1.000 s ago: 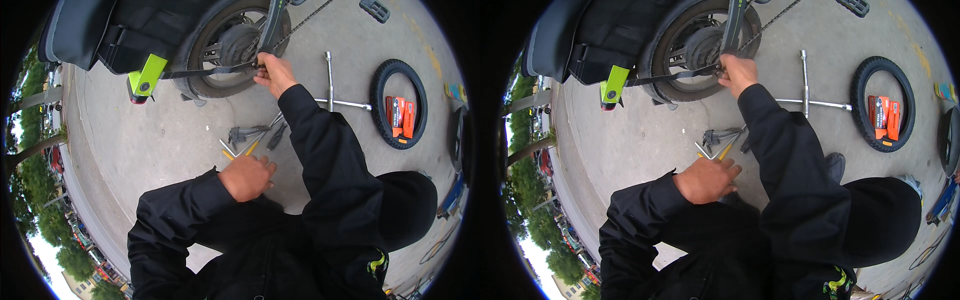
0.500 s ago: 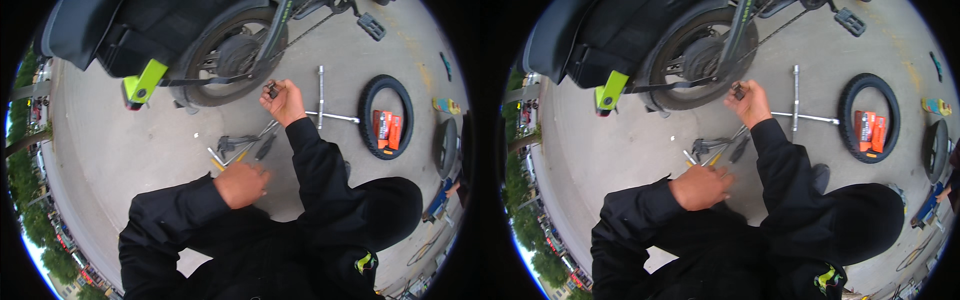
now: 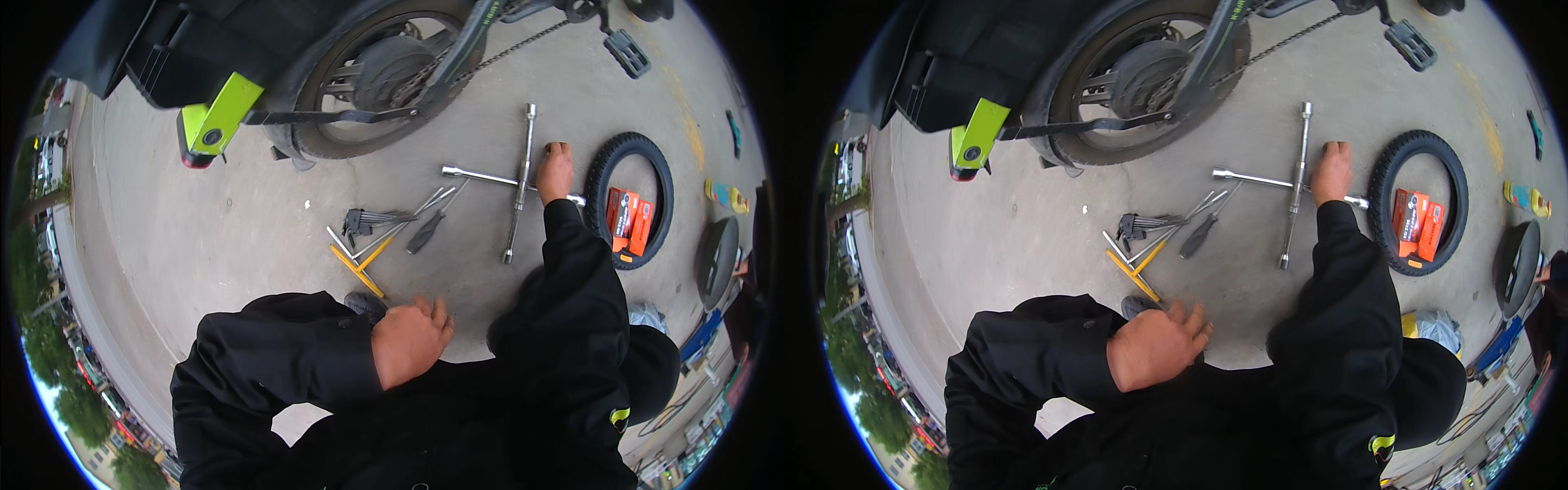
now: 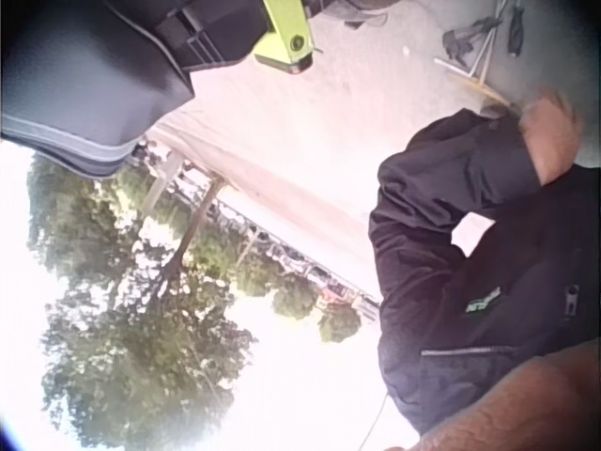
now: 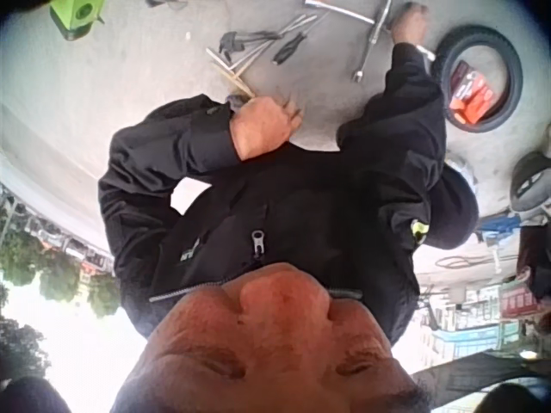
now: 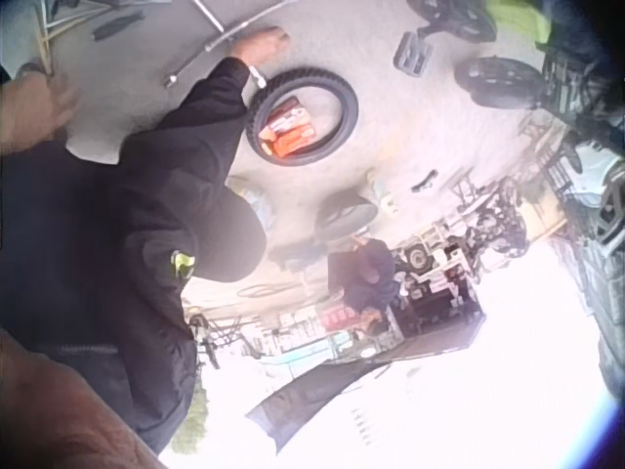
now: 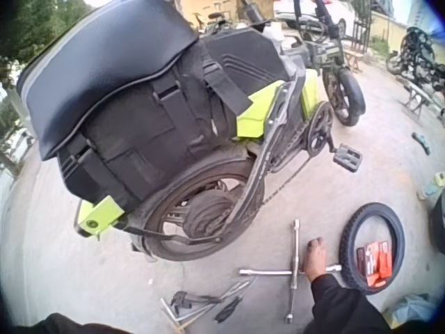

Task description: The person uses a T-handle wrench and other tools to loosen and tighten bolts on the rear wheel and chain area of a lime-green folding bicycle. They adjust the chain tension and reposition the wheel while seated on the ground.

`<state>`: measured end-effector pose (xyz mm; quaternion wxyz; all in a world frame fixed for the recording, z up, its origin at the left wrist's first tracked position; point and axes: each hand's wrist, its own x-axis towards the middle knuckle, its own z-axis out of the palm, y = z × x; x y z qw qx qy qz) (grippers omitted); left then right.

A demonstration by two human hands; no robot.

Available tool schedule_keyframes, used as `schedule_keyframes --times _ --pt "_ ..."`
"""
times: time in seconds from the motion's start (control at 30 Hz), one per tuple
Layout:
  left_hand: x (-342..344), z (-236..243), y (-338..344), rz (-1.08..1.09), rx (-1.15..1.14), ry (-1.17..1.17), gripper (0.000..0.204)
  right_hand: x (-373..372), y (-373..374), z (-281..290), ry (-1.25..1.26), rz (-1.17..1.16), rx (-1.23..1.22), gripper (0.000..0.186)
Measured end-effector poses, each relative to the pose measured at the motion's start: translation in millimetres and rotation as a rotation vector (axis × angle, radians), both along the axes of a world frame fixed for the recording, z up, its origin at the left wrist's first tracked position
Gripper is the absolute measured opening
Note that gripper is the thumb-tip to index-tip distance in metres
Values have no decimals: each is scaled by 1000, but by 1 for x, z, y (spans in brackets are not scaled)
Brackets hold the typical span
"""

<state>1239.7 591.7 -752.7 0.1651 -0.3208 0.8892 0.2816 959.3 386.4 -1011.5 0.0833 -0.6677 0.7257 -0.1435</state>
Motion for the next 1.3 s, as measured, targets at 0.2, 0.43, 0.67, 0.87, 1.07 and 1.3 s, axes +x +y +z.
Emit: schedule_keyframes --times 0.2,0.43,0.67,0.87,1.07,1.3 --pt "31 5 -34 85 253 37 32 5 5 -9 33 102 -106 22" --pt "163 -82 -114 356 394 -155 23 -1 28 2 25 113 -77 35" --pt "158 -209 9 536 401 42 30 -1 45 23 -58 -32 -118 45" --pt "124 -233 51 607 20 -68 28 48 68 39 -124 -29 -293 45" --pt "123 -218 52 819 19 -19 21 121 129 36 -239 232 31 20" --pt "164 -212 29 815 -245 49 21 193 165 10 92 890 -128 16"
